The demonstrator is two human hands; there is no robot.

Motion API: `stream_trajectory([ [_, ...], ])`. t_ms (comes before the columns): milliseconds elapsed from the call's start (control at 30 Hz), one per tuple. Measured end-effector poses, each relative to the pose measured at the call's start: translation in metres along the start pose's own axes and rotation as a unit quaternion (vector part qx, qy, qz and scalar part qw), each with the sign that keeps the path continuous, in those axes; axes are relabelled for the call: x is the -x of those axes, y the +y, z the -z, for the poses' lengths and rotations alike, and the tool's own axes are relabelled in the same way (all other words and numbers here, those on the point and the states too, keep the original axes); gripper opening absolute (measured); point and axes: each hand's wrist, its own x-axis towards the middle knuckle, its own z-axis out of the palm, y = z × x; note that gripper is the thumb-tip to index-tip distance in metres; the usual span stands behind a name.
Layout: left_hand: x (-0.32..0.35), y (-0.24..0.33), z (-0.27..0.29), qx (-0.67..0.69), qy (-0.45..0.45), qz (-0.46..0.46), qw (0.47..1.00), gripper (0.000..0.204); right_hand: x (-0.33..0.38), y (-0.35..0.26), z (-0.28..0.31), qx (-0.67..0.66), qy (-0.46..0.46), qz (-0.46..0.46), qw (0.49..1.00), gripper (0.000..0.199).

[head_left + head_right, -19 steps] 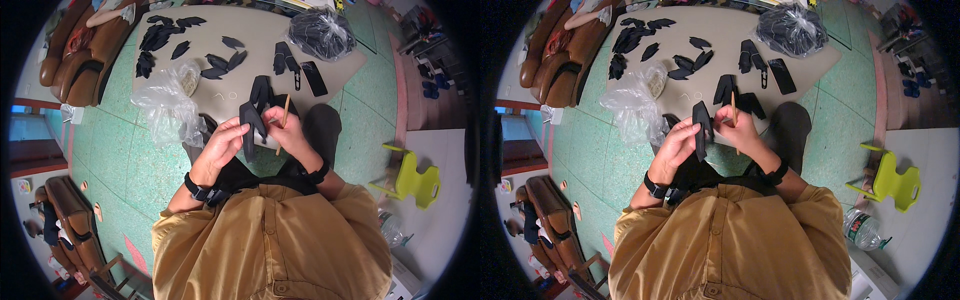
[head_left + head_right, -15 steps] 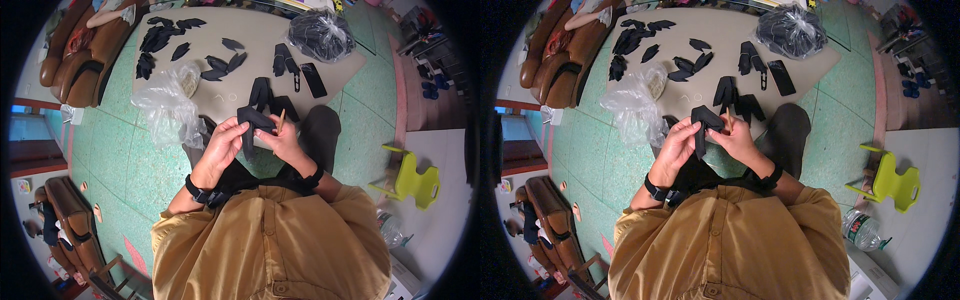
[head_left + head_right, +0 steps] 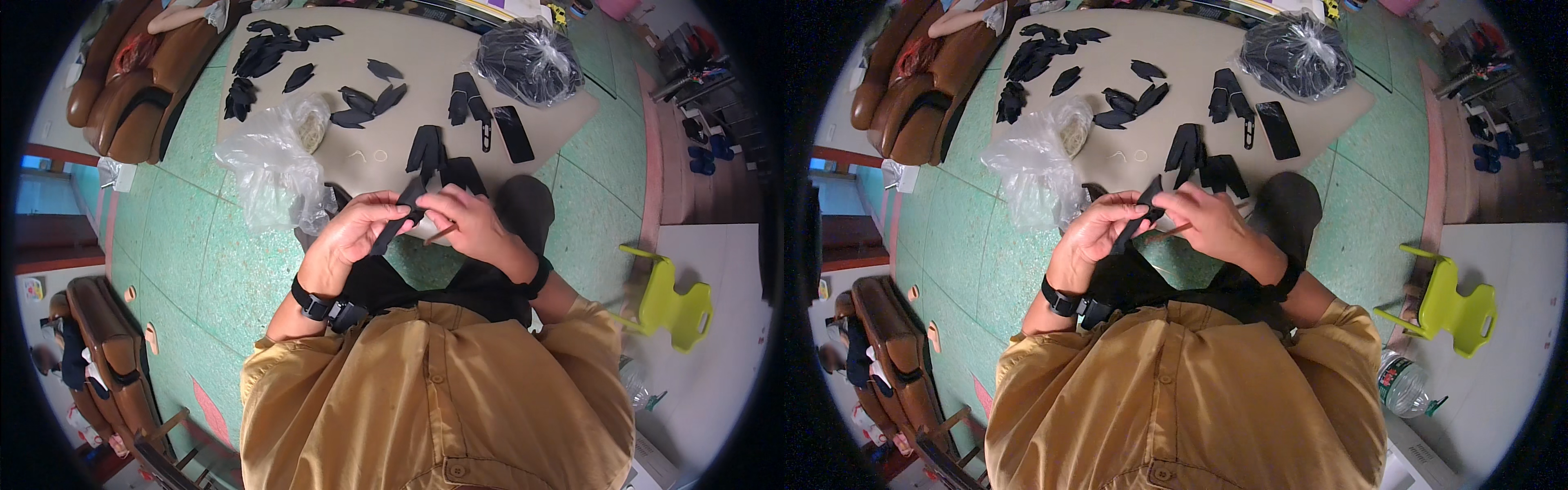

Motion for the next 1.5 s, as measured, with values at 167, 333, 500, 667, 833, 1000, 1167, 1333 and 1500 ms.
stream_trajectory([
  [167, -0.006, -0.008, 0.002, 0.068, -0.003, -0.013, 0.998, 0.018, 0.001, 0.000, -0.002, 0.154, -0.007, 0.077, 0.985, 0.021],
  [333, -0.009, -0.008, 0.011, -0.105, -0.064, -0.067, 0.990, 0.015, 0.005, -0.006, -0.007, -0.144, 0.022, -0.218, 0.965, 0.008],
  [500, -0.013, -0.022, -0.007, -0.169, 0.038, -0.194, 0.966, 0.019, 0.009, 0.004, -0.017, -0.283, 0.073, -0.289, 0.912, 0.012],
  [667, -0.010, -0.035, -0.009, -0.229, 0.076, -0.248, 0.938, 0.017, 0.009, 0.001, -0.021, -0.220, 0.089, -0.319, 0.918, 0.012],
  [833, -0.002, -0.036, -0.018, -0.479, 0.107, -0.327, 0.808, 0.014, 0.010, 0.002, -0.022, -0.253, 0.109, -0.345, 0.897, 0.013],
  [1000, -0.005, -0.040, -0.019, -0.431, 0.141, -0.308, 0.837, 0.010, 0.013, -0.002, -0.017, -0.235, 0.090, -0.360, 0.899, 0.015],
  [1167, -0.004, -0.038, -0.020, -0.470, 0.132, -0.303, 0.819, 0.011, 0.021, 0.001, -0.019, -0.194, 0.113, -0.299, 0.928, 0.014],
  [1333, -0.008, -0.046, -0.020, -0.461, 0.146, -0.363, 0.797, 0.011, 0.024, -0.002, -0.022, -0.172, 0.128, -0.288, 0.933, 0.013],
  [1500, -0.010, -0.054, -0.021, -0.432, 0.170, -0.353, 0.812, 0.012, 0.027, 0.008, -0.029, -0.187, 0.147, -0.274, 0.932, 0.014],
])
